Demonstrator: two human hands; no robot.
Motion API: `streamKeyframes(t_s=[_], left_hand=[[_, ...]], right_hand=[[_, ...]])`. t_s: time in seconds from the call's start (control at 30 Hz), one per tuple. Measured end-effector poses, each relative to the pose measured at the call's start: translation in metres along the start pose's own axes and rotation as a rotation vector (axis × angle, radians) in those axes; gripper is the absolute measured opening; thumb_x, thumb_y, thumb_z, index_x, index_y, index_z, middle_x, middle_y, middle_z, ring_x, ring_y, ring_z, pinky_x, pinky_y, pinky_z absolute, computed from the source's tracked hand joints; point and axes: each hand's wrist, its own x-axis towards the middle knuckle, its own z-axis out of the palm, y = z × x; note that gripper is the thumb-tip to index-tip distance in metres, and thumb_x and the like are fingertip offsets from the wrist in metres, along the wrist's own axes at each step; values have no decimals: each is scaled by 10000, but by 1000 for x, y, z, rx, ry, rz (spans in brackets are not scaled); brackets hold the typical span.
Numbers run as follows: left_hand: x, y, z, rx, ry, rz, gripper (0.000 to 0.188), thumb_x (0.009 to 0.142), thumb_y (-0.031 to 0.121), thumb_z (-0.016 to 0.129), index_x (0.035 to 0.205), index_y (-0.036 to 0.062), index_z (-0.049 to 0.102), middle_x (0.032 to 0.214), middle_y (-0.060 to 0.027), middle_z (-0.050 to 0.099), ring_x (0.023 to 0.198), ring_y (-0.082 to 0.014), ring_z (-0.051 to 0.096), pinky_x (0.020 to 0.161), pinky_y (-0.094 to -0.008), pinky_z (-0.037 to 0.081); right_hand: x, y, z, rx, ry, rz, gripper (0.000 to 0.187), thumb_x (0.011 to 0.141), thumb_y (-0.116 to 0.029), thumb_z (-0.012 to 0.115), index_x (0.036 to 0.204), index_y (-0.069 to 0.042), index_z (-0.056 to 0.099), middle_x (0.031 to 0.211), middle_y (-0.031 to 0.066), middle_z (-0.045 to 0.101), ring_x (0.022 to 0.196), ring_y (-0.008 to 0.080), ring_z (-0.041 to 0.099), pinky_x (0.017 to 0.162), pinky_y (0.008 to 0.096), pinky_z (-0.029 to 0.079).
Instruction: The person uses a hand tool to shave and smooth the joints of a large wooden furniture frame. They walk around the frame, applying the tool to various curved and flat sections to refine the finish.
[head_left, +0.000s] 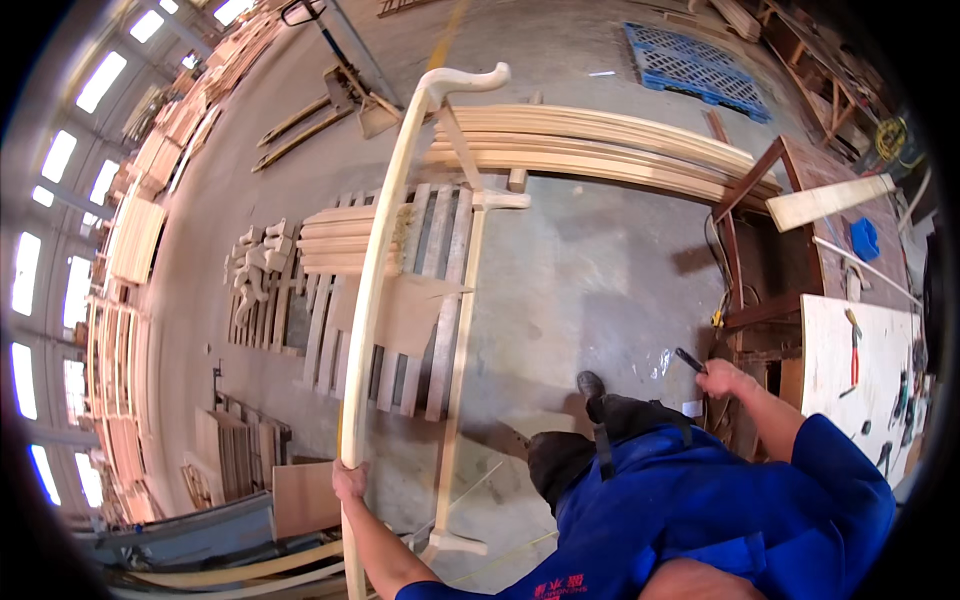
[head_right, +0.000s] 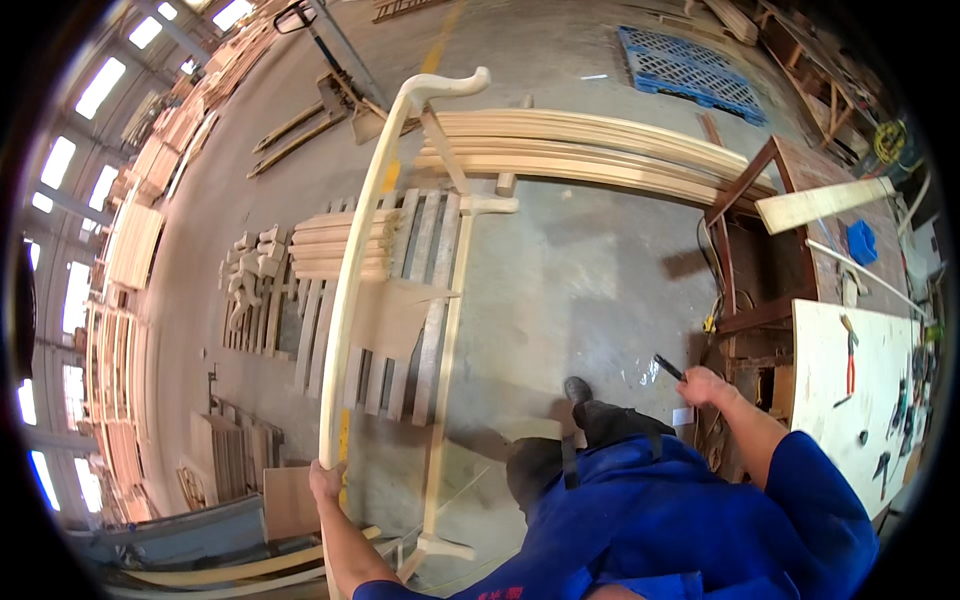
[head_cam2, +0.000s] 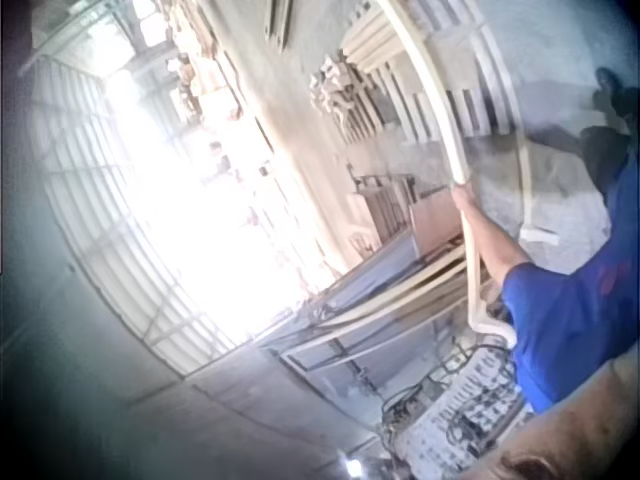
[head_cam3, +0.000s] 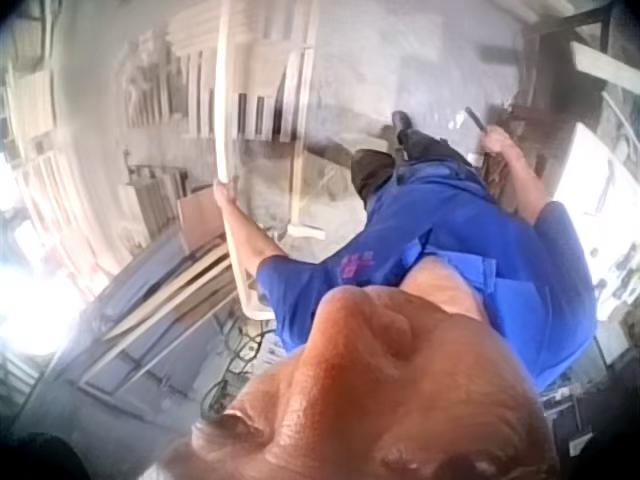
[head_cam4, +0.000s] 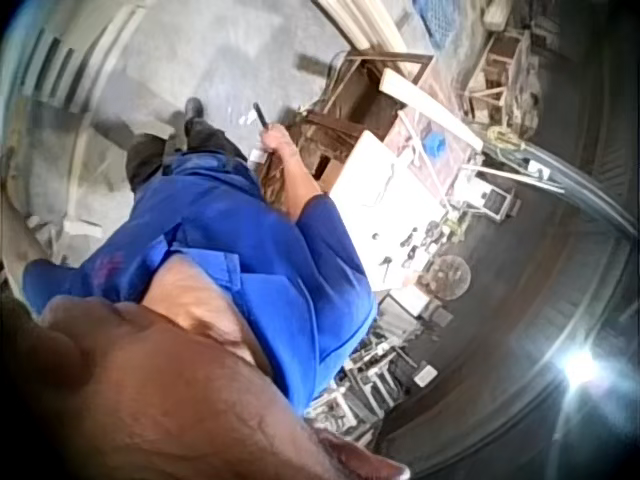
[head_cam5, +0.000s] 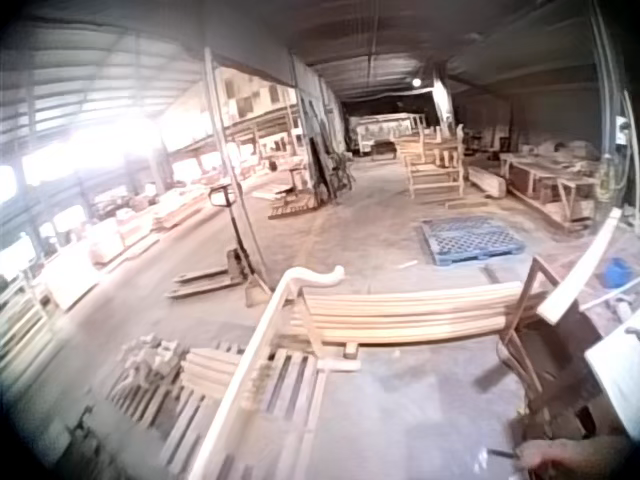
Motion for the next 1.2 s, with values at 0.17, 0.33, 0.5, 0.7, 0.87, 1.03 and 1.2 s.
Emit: streamKeyframes(t_s=[0.17,0.33,0.5,0.7,0.87,1.03,1.2], left_hand=[[-30,37,0,-58,-1,-17,519,642,335,813,1034,39,647,994,-185,699,975,-373,656,872,-456,503],[-18,36,-8,87,109,-62,441,677,361,824,946,72,630,960,-175,690,926,-421,635,784,-506,498],[-24,25,21,101,201,25,474,617,424,838,877,97,613,909,-138,673,881,-388,631,761,-506,499],[-55,18,18,31,284,101,448,567,375,846,848,101,629,810,-121,649,788,-354,623,721,-486,482],[-82,66,0,-47,244,76,407,650,364,807,940,125,651,871,-84,650,856,-304,614,784,-444,437],[-111,67,2,-83,232,15,396,659,235,767,1021,126,647,925,-67,647,889,-286,595,834,-431,419],[-133,87,11,-106,192,-73,529,630,335,826,1071,116,632,987,-42,623,958,-270,575,928,-453,398]], right_hand=[[75,-85,-84,138,117,-59,381,884,-319,541,778,35,635,780,221,670,699,338,670,669,437,543],[121,-241,-79,624,-51,-202,275,937,-271,561,885,-3,597,727,49,605,578,123,568,506,301,498],[150,-374,-24,790,-242,-190,257,931,-242,597,772,-41,618,640,52,597,545,154,579,502,329,498],[172,-516,40,920,-577,-203,205,933,-191,568,797,-38,550,653,59,554,535,197,558,537,360,507],[242,-577,83,999,-852,-202,247,945,-237,565,764,-70,539,676,60,564,579,200,565,585,367,496],[194,-684,105,1015,-1185,-227,202,954,-277,622,861,-121,535,743,22,547,656,166,558,637,359,495],[137,-741,114,633,-1495,-385,162,960,-255,626,938,-106,566,813,13,569,736,142,578,703,321,516]])
